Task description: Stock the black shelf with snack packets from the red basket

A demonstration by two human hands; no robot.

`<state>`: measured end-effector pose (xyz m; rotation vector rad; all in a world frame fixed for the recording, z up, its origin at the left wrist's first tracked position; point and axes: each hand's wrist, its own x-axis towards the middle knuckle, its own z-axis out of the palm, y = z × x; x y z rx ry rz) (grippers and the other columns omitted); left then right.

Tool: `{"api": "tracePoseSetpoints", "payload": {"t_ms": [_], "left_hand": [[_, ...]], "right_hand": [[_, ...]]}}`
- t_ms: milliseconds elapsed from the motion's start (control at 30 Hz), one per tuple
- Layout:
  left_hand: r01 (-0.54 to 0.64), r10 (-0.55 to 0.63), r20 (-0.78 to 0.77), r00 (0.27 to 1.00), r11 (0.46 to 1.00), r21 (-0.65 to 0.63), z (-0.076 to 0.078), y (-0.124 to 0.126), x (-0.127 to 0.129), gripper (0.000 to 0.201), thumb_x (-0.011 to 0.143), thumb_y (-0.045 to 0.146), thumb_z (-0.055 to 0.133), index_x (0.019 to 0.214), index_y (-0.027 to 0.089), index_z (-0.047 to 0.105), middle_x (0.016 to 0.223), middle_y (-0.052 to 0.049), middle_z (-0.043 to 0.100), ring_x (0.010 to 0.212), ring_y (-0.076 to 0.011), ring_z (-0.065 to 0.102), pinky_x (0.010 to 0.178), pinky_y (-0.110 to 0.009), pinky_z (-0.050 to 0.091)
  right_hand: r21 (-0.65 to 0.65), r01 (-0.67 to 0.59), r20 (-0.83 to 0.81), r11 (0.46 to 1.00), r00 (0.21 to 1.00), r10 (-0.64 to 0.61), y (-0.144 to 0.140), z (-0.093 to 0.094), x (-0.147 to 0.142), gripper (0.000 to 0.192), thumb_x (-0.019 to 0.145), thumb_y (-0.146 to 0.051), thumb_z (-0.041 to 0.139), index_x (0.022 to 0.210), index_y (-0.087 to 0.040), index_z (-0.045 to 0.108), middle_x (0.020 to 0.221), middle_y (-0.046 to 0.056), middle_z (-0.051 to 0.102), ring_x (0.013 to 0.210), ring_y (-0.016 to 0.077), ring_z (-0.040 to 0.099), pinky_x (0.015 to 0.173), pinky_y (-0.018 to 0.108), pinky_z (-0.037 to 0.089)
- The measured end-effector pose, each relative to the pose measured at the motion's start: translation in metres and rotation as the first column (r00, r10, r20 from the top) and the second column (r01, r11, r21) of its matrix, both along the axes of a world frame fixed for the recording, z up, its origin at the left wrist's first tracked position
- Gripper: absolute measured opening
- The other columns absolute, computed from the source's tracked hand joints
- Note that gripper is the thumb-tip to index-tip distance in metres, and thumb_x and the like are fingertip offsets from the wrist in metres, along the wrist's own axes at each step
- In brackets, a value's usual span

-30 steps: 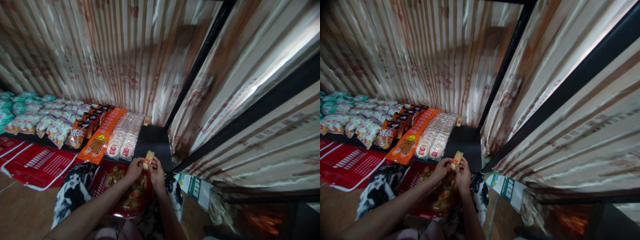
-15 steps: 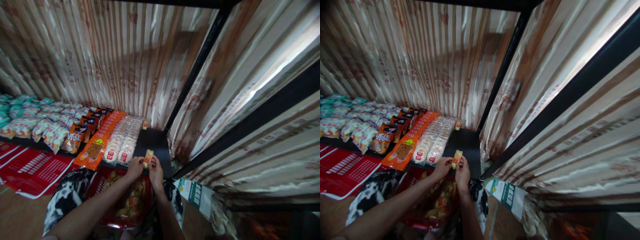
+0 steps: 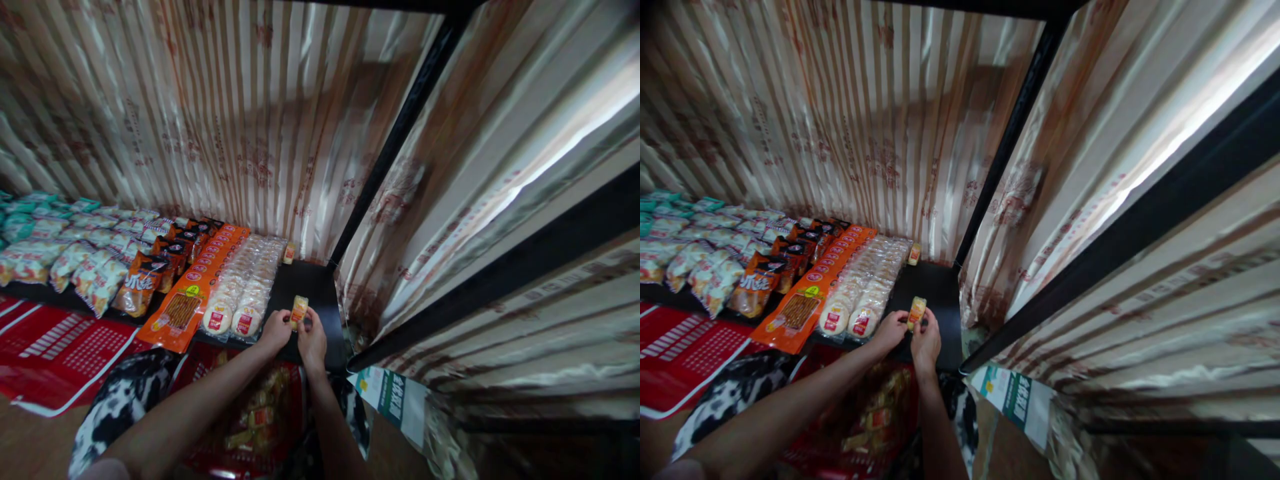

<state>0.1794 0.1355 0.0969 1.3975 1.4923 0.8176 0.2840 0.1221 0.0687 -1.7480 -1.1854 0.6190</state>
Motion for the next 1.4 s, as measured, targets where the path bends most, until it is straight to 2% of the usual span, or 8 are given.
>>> {"api": "tracePoseSetpoints", "payload": {"t_ms": [167,400,700,967,1133,1400], "left_hand": [[-0.002,0.005,0.073,0.997,1.0,-0.031,-0.009,0.011,0.006,0.022,0.073,0.016,0.056,0.09,0.017,0.07,0.088,-0.008,0.07,0.089,-0.021,0.062,0.08,-0.028,0.045],[0.026,-0.03,-0.073,0.997,0.998,-0.061,-0.007,0.029,0.012,0.029,0.077,0.011,0.052,0.101,0.016,0.068,0.103,-0.009,0.07,0.095,-0.0182,0.063,0.083,-0.024,0.045],[-0.014,0.008,-0.114,0.993,0.999,-0.047,-0.002,0.049,0.023,0.03,0.078,0.015,0.057,0.106,0.015,0.066,0.109,-0.01,0.067,0.101,-0.0189,0.061,0.085,-0.024,0.044],[-0.007,0.005,-0.089,0.996,1.0,-0.019,0.001,0.077,0.03,0.033,0.077,0.018,0.061,0.11,0.017,0.065,0.112,-0.01,0.067,0.104,-0.0203,0.061,0.087,-0.025,0.044],[0.004,-0.005,-0.087,0.996,1.0,-0.005,0.001,0.094,0.035,0.032,0.079,0.016,0.057,0.111,0.017,0.064,0.114,-0.01,0.066,0.106,-0.0199,0.06,0.089,-0.024,0.043],[-0.011,0.011,-0.068,0.998,1.0,0.009,0.002,0.116,0.042,0.028,0.079,0.014,0.055,0.106,0.015,0.063,0.11,-0.01,0.067,0.102,-0.0202,0.061,0.088,-0.025,0.044]], "right_hand": [[0.02,0.02,0.005,1.0,1.0,-0.02,0.011,-0.005,0.0,0.04,0.074,-0.032,0.049,0.113,-0.024,0.059,0.104,0.004,0.067,0.068,0.0176,0.063,0.063,0.029,0.045],[0.045,0.0,0.047,0.999,0.999,-0.002,0.024,-0.012,0.0,0.047,0.077,-0.025,0.045,0.123,-0.022,0.054,0.105,0.004,0.065,0.073,0.015,0.064,0.071,0.026,0.049],[0.075,0.034,0.059,0.997,0.998,-0.039,0.046,-0.008,0.0,0.054,0.075,-0.02,0.043,0.129,-0.019,0.052,0.104,0.01,0.062,0.075,0.0175,0.064,0.073,0.029,0.05],[0.146,0.069,0.033,0.987,0.997,-0.074,0.078,-0.019,0.004,0.056,0.075,-0.022,0.043,0.129,-0.015,0.051,0.098,0.01,0.061,0.077,0.0187,0.063,0.075,0.03,0.05],[0.18,0.065,0.086,0.982,0.993,-0.081,0.102,-0.028,0.011,0.055,0.075,-0.024,0.042,0.127,-0.012,0.053,0.094,0.011,0.064,0.078,0.0205,0.062,0.077,0.034,0.049],[0.243,0.078,0.083,0.967,0.991,-0.101,0.134,-0.039,0.018,0.051,0.076,-0.025,0.044,0.126,-0.015,0.053,0.103,0.011,0.065,0.092,0.0223,0.061,0.083,0.035,0.047]]}}
